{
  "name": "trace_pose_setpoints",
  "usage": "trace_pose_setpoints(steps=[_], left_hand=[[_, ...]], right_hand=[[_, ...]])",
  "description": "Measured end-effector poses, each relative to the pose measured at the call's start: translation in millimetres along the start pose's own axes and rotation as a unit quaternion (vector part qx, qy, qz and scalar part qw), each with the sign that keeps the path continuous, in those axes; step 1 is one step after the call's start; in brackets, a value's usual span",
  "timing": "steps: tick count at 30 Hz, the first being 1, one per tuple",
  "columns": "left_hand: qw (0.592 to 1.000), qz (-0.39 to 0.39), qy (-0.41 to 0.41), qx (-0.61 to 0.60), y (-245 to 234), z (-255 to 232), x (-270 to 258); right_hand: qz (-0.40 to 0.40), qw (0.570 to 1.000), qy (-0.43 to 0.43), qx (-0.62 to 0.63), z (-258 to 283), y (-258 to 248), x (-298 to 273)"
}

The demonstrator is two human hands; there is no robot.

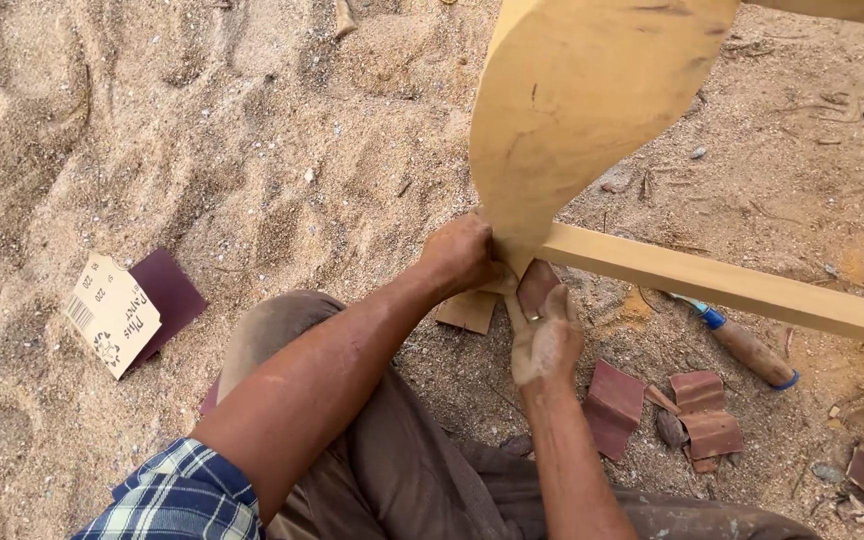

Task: The person is sanding the leg and frame of a wooden table using sandpaper and a chisel.

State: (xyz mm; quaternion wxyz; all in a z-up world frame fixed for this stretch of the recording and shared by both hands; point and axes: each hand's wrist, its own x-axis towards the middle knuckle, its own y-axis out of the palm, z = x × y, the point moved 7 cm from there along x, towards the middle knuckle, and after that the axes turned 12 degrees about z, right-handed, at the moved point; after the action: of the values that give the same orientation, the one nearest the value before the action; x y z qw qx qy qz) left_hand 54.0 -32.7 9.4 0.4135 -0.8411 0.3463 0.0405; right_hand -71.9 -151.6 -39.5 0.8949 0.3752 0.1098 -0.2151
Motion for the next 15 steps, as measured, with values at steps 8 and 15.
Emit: trace_pose_setpoints(steps=[8,15], left_hand=[[1.0,-0.009,0.015,-0.001,4,1,5],[1.0,0.004,0.025,0.011,2,-1,3]], right_hand=[[-0.034,0.995,-0.08,-0.046,18,-53,12],[-0.041,0.997,-0.039,-0.061,21,-61,12]])
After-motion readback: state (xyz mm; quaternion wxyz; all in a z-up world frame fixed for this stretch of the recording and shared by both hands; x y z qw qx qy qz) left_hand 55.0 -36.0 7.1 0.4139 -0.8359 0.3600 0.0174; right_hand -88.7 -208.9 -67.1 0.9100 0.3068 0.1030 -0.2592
